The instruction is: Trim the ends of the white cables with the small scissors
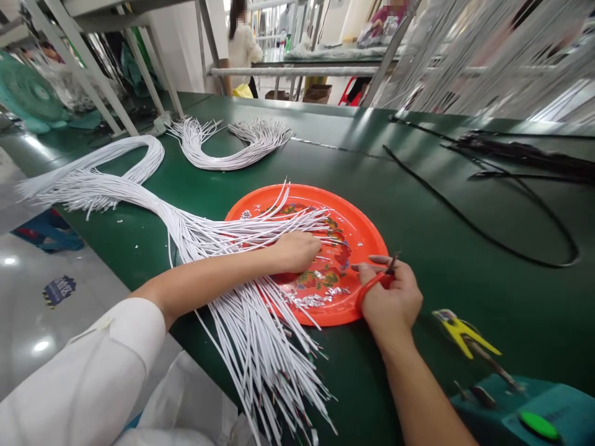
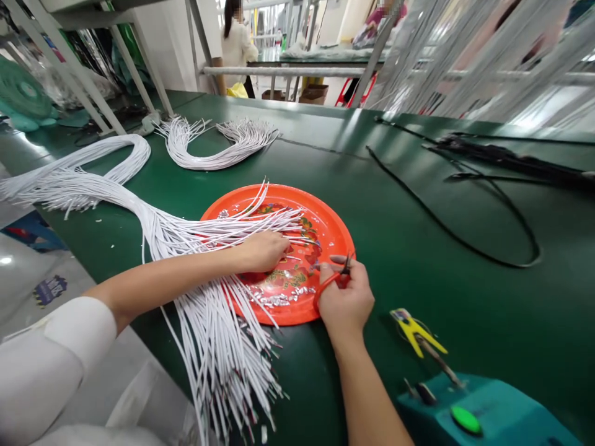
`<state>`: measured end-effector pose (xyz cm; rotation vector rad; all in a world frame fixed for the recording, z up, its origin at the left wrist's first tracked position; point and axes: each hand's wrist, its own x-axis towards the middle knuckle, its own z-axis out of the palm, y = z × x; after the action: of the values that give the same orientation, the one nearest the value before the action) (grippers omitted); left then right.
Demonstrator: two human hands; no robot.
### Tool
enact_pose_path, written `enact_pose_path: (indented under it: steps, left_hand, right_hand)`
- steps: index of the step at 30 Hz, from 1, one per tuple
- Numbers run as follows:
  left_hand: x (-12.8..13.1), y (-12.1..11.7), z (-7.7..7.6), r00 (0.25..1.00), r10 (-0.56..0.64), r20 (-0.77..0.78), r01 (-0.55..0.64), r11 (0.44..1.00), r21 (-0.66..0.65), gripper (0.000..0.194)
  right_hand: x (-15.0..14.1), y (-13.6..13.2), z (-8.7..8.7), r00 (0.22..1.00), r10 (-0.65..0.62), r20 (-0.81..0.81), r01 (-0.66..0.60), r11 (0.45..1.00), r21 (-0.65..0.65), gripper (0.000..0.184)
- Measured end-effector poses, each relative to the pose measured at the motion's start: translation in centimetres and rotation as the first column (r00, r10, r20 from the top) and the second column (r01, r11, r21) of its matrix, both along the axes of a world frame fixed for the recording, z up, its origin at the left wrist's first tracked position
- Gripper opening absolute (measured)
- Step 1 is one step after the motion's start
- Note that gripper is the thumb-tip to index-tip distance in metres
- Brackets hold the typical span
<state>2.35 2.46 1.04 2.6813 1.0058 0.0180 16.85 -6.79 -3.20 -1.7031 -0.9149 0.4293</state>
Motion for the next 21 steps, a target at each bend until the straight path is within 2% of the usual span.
enact_pose_path:
  steps: [3,5,7,9,12,15,19,21]
  left_hand:
    - [-0.3,-0.2,0.5,0.999,0.024,0.037,-0.022,0.999,-0.048,0.019]
    - [-0.6,-0.7,1.2,0.993,0.048,0.106,-0.032,0.989,-0.147,0.021]
    - [-0.9,-1.3,2.0,0.963,0.113,0.244,-0.021,0.936,-0.352,0.026]
    - [-1.3,-2.1,2.7,0.920,0.130,0.370,0.052,0.894,-0.445,0.033]
    - [-1.7,-3.0,2.9,0.894,0.120,0.432,0.116,0.869,-0.481,0.032]
    - [-1.7,-3.2,2.3,0.878,0.121,0.463,0.140,0.860,-0.491,0.026]
    - [-1.6,-3.2,1.4,0.815,0.272,0.512,0.098,0.805,-0.585,0.026]
    - [-1.7,-3.5,1.4,0.783,0.322,0.532,0.065,0.809,-0.585,0.026]
  right_hand:
    - [0.0,0.0,0.1,1.000,-0.002,0.024,0.002,1.000,-0.005,0.026]
    - [-0.1,0.0,0.2,0.999,0.002,0.033,-0.002,1.000,0.002,0.026]
    - [-0.2,-0.1,0.5,0.999,0.000,0.038,0.000,1.000,0.013,0.025]
    - [-0.2,-0.1,0.7,0.999,-0.007,0.045,0.006,1.000,0.022,0.024]
    - [-0.3,-0.1,0.7,1.000,-0.004,0.012,0.004,1.000,0.023,0.025]
    - [-0.3,-0.3,0.8,0.999,0.012,-0.041,-0.011,0.999,0.033,0.026]
    - [-0.9,-0.6,1.7,0.990,0.021,-0.139,-0.010,0.997,0.079,0.026]
    - [-1.4,-0.8,2.3,0.975,0.030,-0.219,-0.004,0.993,0.118,0.026]
